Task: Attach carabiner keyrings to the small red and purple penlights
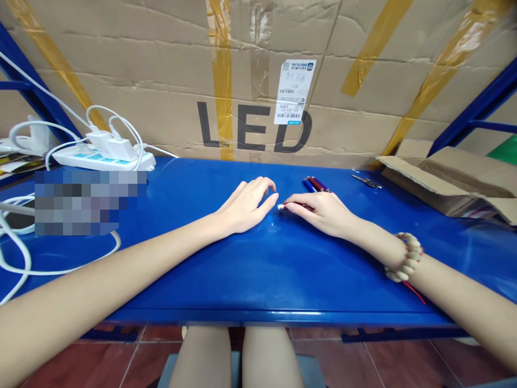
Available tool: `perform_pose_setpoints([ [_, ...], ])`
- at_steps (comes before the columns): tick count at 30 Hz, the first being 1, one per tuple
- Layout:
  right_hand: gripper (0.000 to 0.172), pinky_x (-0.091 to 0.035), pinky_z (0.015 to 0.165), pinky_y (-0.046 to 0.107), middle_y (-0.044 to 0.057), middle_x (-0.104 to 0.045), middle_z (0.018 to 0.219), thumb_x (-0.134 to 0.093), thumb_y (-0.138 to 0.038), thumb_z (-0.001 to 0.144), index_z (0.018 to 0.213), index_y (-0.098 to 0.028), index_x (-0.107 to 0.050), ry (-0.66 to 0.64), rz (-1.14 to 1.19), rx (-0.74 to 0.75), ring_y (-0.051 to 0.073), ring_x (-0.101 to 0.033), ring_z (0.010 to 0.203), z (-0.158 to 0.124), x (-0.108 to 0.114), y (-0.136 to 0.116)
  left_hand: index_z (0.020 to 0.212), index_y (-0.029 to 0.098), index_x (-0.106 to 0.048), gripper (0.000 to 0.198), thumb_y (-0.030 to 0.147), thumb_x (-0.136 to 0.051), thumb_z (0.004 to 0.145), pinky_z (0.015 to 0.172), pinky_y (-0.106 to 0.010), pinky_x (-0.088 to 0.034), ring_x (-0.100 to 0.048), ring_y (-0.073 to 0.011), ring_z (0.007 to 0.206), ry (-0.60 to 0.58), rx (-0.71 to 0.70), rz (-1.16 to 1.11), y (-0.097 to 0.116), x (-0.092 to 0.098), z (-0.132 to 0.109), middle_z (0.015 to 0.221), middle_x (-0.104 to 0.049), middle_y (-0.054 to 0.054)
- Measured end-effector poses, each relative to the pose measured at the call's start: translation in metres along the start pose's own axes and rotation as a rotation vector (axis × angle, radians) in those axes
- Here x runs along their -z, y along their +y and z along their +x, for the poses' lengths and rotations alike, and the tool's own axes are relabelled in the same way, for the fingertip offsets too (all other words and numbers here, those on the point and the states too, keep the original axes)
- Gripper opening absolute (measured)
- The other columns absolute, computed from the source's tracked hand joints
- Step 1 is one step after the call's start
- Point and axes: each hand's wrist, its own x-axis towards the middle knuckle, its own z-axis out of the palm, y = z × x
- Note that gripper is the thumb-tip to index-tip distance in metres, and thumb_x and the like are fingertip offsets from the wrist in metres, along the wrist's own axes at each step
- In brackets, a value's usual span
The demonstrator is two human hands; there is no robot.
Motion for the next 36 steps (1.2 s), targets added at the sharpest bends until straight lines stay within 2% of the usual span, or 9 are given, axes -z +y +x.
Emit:
perform_pose_setpoints([
  [5, 0.039, -0.042, 0.067, 0.023, -0.001, -0.070, 0.089, -0.030, -0.040, 0.094, 0.091, -0.024, -0.066, -0.010, 0.013, -0.005, 0.015, -0.064, 0.079, -0.0005, 0.0000, 0.0003, 0.102, 0.018, -0.048, 0.028, 0.036, -0.028, 0.093, 0.085, -0.037, -0.038, -0.053, -0.0174, 0.091, 0.004, -0.003, -0.005, 0.0005, 0.0003, -0.0003, 0.103, -0.058, -0.004],
  [11, 0.030, -0.043, 0.064, 0.023, -0.001, -0.070, 0.092, -0.044, -0.044, 0.089, 0.098, -0.025, -0.065, 0.010, 0.013, -0.005, 0.015, -0.064, 0.076, -0.0001, -0.0006, 0.0014, 0.102, 0.018, -0.048, 0.028, 0.036, -0.028, 0.093, 0.085, -0.037, -0.038, -0.053, -0.0176, 0.091, 0.006, 0.007, -0.007, 0.0009, 0.0007, -0.0002, 0.103, -0.058, -0.004],
  [23, 0.030, -0.046, 0.070, 0.021, -0.001, -0.071, 0.096, -0.049, -0.045, 0.086, 0.101, -0.025, -0.067, 0.044, -0.049, 0.049, 0.016, -0.066, 0.086, 0.0002, -0.0017, 0.0024, 0.103, 0.018, -0.047, 0.029, 0.037, -0.027, 0.093, 0.086, -0.036, -0.037, -0.053, -0.0173, 0.093, 0.001, 0.009, -0.014, 0.0009, 0.0011, -0.0005, 0.103, -0.057, -0.004],
  [36, 0.038, -0.044, 0.068, 0.023, -0.001, -0.071, 0.095, -0.032, -0.041, 0.094, 0.097, -0.025, -0.067, -0.020, -0.006, 0.010, 0.015, -0.065, 0.085, 0.0000, 0.0003, 0.0006, 0.102, 0.018, -0.047, 0.029, 0.036, -0.027, 0.093, 0.085, -0.036, -0.037, -0.053, -0.0173, 0.092, -0.007, 0.008, -0.007, 0.0012, 0.0011, -0.0003, 0.103, -0.058, -0.004],
])
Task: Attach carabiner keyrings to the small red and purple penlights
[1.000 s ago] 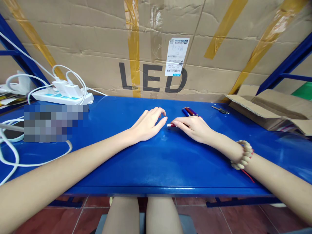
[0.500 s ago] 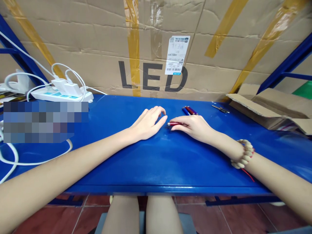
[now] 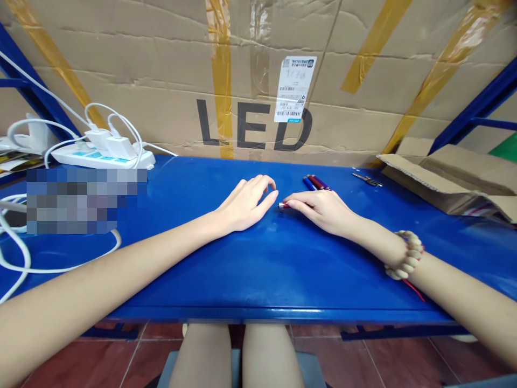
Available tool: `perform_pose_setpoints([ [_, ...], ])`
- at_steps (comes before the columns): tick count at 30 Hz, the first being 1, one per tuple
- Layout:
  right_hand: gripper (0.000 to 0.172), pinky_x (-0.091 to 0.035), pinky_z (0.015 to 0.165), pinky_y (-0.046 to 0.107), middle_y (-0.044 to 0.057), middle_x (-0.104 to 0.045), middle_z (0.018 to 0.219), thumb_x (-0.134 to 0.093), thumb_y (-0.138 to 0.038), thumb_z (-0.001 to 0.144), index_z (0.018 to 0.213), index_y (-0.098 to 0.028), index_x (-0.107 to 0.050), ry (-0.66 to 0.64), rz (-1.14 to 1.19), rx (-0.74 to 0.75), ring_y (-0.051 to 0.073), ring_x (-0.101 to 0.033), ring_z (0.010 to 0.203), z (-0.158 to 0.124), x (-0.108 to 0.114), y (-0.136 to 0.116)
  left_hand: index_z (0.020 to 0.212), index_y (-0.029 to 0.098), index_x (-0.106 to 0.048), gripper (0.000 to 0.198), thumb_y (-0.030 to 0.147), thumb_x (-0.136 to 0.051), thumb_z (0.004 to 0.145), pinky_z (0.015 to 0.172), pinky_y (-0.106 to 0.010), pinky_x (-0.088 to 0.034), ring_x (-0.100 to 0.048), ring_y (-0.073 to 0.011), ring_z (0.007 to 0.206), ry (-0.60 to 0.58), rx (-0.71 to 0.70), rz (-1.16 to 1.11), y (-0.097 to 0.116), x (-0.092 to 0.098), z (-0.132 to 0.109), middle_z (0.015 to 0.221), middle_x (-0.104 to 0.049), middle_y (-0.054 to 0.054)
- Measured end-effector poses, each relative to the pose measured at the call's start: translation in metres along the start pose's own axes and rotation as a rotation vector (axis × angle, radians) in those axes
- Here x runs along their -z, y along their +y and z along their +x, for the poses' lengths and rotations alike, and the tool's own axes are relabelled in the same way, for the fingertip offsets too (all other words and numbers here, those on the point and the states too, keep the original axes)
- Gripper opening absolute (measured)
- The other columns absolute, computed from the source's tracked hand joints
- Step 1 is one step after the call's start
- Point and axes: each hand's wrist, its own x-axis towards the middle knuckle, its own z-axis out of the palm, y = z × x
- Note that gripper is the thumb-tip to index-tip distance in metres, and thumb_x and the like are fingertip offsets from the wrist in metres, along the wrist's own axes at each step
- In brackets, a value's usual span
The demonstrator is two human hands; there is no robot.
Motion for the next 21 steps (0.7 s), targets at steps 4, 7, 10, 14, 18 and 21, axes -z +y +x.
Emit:
perform_pose_setpoints([
  [4, 0.035, -0.042, 0.064, 0.022, -0.001, -0.071, 0.089, -0.037, -0.043, 0.092, 0.095, -0.025, -0.066, 0.013, 0.012, 0.005, 0.015, -0.065, 0.078, -0.0004, 0.0005, -0.0018, 0.102, 0.018, -0.047, 0.028, 0.036, -0.027, 0.093, 0.085, -0.036, -0.037, -0.053, -0.0174, 0.091, 0.001, -0.001, 0.001, 0.0007, 0.0006, -0.0006, 0.103, -0.058, -0.004],
  [7, 0.032, -0.041, 0.060, 0.022, -0.001, -0.071, 0.083, -0.046, -0.047, 0.086, 0.096, -0.025, -0.066, 0.027, 0.009, 0.004, 0.014, -0.064, 0.070, -0.0006, 0.0001, -0.0025, 0.102, 0.018, -0.047, 0.027, 0.035, -0.028, 0.093, 0.085, -0.036, -0.037, -0.053, -0.0173, 0.091, 0.007, -0.005, 0.001, 0.0008, 0.0007, -0.0006, 0.103, -0.058, -0.003],
  [10, 0.031, -0.042, 0.059, 0.022, 0.000, -0.071, 0.084, -0.047, -0.047, 0.086, 0.097, -0.025, -0.066, 0.022, 0.009, 0.002, 0.015, -0.065, 0.070, -0.0006, -0.0005, -0.0019, 0.102, 0.018, -0.047, 0.028, 0.036, -0.027, 0.093, 0.084, -0.036, -0.037, -0.053, -0.0174, 0.091, -0.001, -0.003, 0.000, 0.0006, 0.0004, -0.0001, 0.103, -0.058, -0.004],
  [14, 0.031, -0.044, 0.062, 0.022, -0.001, -0.072, 0.088, -0.048, -0.047, 0.086, 0.098, -0.025, -0.067, 0.025, 0.011, 0.017, 0.015, -0.066, 0.074, -0.0005, -0.0010, -0.0003, 0.102, 0.018, -0.047, 0.030, 0.037, -0.026, 0.093, 0.085, -0.037, -0.036, -0.052, -0.0177, 0.091, -0.008, -0.005, 0.006, -0.0001, -0.0001, 0.0002, 0.104, -0.058, -0.004],
  [18, 0.030, -0.046, 0.066, 0.023, -0.001, -0.072, 0.088, -0.053, -0.049, 0.082, 0.093, -0.026, -0.069, 0.037, 0.030, 0.031, 0.017, -0.067, 0.077, -0.0004, -0.0021, 0.0012, 0.102, 0.018, -0.047, 0.030, 0.037, -0.025, 0.093, 0.086, -0.037, -0.036, -0.052, -0.0178, 0.092, -0.012, -0.009, 0.000, -0.0004, 0.0000, -0.0001, 0.105, -0.057, -0.004],
  [21, 0.031, -0.046, 0.069, 0.023, -0.001, -0.072, 0.090, -0.053, -0.050, 0.081, 0.093, -0.026, -0.069, 0.042, 0.027, 0.037, 0.017, -0.067, 0.080, -0.0002, -0.0030, 0.0025, 0.102, 0.018, -0.047, 0.030, 0.038, -0.025, 0.093, 0.086, -0.037, -0.036, -0.052, -0.0177, 0.091, -0.013, -0.008, 0.001, -0.0004, 0.0001, 0.0000, 0.104, -0.057, -0.004],
])
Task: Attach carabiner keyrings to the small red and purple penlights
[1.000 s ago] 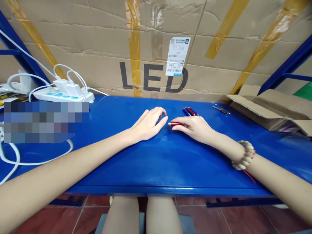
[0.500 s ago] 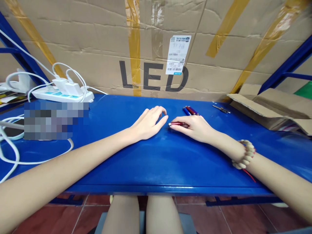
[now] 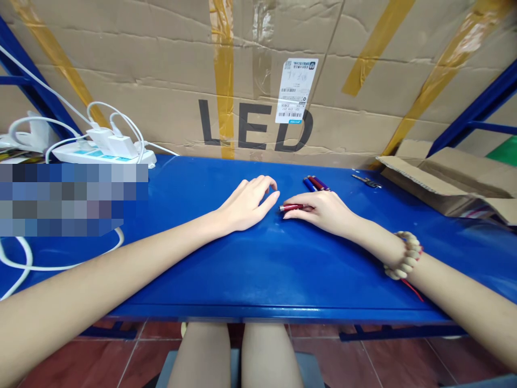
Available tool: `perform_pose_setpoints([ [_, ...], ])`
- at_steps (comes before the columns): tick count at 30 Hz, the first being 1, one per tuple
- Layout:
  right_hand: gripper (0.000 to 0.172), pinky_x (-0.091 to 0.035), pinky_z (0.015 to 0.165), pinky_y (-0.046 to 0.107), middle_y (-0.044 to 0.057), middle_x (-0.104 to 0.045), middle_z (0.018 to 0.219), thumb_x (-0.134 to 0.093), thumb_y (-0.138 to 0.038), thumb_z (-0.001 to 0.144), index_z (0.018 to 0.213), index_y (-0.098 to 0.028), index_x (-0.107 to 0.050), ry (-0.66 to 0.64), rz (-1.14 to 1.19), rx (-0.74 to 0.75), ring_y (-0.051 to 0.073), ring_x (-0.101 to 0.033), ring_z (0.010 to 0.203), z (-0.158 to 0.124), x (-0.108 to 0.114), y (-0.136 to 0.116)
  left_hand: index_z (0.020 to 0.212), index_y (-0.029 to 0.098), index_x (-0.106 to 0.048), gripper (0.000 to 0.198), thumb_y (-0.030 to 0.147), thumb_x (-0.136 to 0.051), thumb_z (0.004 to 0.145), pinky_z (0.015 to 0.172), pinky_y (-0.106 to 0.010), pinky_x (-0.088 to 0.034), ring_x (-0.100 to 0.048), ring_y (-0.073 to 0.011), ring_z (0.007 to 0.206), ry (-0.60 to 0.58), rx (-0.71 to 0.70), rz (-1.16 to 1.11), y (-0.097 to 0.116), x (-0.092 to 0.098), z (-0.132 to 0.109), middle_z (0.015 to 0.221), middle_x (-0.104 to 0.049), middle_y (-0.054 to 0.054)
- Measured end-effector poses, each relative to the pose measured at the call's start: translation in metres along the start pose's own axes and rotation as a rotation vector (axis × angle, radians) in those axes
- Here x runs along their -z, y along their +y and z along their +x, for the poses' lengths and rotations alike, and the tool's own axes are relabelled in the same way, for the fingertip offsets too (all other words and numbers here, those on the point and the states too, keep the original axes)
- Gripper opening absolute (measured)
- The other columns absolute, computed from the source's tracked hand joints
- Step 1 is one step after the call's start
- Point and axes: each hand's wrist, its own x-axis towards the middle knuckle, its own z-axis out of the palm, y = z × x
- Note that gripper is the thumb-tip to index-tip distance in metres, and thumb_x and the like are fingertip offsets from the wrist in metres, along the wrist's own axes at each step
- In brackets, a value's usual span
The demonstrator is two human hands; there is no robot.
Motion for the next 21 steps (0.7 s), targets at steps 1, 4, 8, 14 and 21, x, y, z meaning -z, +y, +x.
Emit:
perform_pose_setpoints([
  [1, 0.031, -0.046, 0.069, 0.023, -0.001, -0.072, 0.090, -0.053, -0.050, 0.082, 0.094, -0.026, -0.069, 0.001, -0.003, 0.001, 0.017, -0.067, 0.080, 0.0000, -0.0001, 0.0003, 0.102, 0.018, -0.047, 0.030, 0.037, -0.025, 0.093, 0.086, -0.037, -0.036, -0.052, -0.0177, 0.091, 0.000, -0.001, 0.000, 0.0000, 0.0000, 0.0001, 0.104, -0.057, -0.004],
  [4, 0.031, -0.046, 0.069, 0.023, -0.001, -0.072, 0.090, -0.052, -0.049, 0.082, 0.096, -0.026, -0.068, -0.001, -0.017, -0.002, 0.017, -0.067, 0.080, 0.0001, 0.0004, 0.0005, 0.102, 0.018, -0.047, 0.029, 0.037, -0.026, 0.093, 0.085, -0.037, -0.037, -0.052, -0.0178, 0.091, 0.002, -0.002, 0.003, -0.0001, -0.0001, 0.0002, 0.103, -0.058, -0.004],
  [8, 0.031, -0.045, 0.067, 0.023, -0.002, -0.072, 0.088, -0.051, -0.049, 0.083, 0.096, -0.026, -0.068, -0.016, -0.014, -0.019, 0.016, -0.066, 0.078, 0.0002, 0.0017, -0.0009, 0.103, 0.018, -0.047, 0.030, 0.037, -0.026, 0.093, 0.085, -0.037, -0.037, -0.052, -0.0177, 0.091, 0.009, -0.004, 0.003, -0.0001, -0.0002, 0.0001, 0.103, -0.057, -0.004],
  [14, 0.029, -0.046, 0.069, 0.025, 0.000, -0.071, 0.091, -0.050, -0.045, 0.085, 0.097, -0.024, -0.066, -0.026, 0.048, -0.039, 0.018, -0.066, 0.081, 0.0013, 0.0016, -0.0013, 0.102, 0.018, -0.047, 0.030, 0.037, -0.026, 0.093, 0.085, -0.037, -0.037, -0.052, -0.0179, 0.092, 0.003, 0.003, -0.001, 0.0005, 0.0003, 0.0002, 0.104, -0.058, -0.004],
  [21, 0.029, -0.046, 0.069, 0.026, 0.001, -0.071, 0.091, -0.049, -0.045, 0.085, 0.096, -0.023, -0.066, -0.029, 0.073, -0.041, 0.018, -0.066, 0.081, 0.0017, 0.0000, 0.0005, 0.101, 0.018, -0.048, 0.030, 0.037, -0.026, 0.093, 0.085, -0.037, -0.036, -0.053, -0.0177, 0.092, 0.010, -0.005, -0.007, 0.0002, -0.0006, -0.0001, 0.103, -0.058, -0.004],
])
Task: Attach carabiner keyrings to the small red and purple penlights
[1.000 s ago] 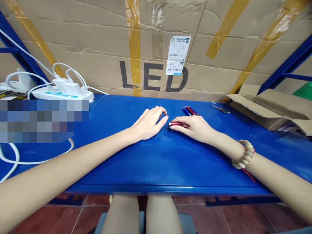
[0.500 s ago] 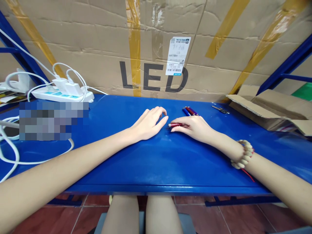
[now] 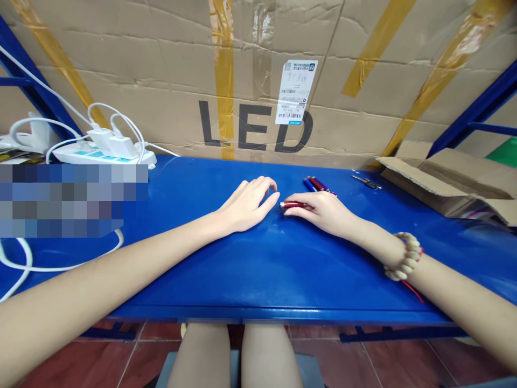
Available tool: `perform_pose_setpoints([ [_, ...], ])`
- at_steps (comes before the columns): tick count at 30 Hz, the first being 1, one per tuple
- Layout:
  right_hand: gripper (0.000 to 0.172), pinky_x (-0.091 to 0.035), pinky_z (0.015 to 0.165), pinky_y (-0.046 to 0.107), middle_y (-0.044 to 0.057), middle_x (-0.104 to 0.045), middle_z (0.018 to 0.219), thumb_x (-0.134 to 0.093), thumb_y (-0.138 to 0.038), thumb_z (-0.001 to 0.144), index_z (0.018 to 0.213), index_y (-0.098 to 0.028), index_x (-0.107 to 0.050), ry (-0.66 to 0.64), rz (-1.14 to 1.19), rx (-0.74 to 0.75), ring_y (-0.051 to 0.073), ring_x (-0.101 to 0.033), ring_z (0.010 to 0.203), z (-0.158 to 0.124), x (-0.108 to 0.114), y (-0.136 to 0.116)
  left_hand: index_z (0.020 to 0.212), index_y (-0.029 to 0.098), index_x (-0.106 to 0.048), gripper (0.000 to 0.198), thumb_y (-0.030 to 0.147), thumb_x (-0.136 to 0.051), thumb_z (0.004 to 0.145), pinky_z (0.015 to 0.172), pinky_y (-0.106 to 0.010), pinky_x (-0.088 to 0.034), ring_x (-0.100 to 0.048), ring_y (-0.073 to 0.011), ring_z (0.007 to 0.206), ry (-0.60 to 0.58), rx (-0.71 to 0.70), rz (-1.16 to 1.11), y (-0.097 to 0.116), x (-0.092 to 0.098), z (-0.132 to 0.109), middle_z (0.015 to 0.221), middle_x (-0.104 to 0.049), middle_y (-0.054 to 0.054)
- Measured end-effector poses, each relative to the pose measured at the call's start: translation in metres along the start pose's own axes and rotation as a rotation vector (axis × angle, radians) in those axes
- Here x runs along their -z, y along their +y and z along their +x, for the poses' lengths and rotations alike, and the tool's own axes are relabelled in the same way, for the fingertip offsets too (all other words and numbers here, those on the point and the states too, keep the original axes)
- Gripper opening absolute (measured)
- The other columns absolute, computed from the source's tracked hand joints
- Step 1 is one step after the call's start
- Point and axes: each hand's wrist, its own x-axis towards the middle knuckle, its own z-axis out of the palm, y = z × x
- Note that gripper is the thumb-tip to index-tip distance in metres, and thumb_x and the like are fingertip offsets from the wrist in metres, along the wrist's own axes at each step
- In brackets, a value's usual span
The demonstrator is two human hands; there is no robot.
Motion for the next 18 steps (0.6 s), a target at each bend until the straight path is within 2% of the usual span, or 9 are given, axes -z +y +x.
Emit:
perform_pose_setpoints([
  [8, 0.029, -0.045, 0.068, 0.025, 0.002, -0.070, 0.088, -0.049, -0.044, 0.086, 0.095, -0.021, -0.064, -0.027, 0.039, -0.014, 0.016, -0.064, 0.074, 0.0000, 0.0015, -0.0033, 0.101, 0.018, -0.048, 0.029, 0.037, -0.027, 0.093, 0.085, -0.037, -0.036, -0.053, -0.0181, 0.093, -0.003, 0.003, -0.005, 0.0004, 0.0011, 0.0003, 0.103, -0.058, -0.004],
  [18, 0.030, -0.044, 0.070, 0.026, 0.003, -0.069, 0.092, -0.047, -0.044, 0.087, 0.098, -0.021, -0.063, -0.016, 0.045, 0.004, 0.018, -0.063, 0.079, -0.0007, 0.0001, -0.0005, 0.102, 0.017, -0.048, 0.030, 0.037, -0.027, 0.093, 0.085, -0.036, -0.036, -0.053, -0.0174, 0.094, 0.006, -0.001, -0.009, 0.0002, 0.0005, 0.0001, 0.103, -0.058, -0.004],
])
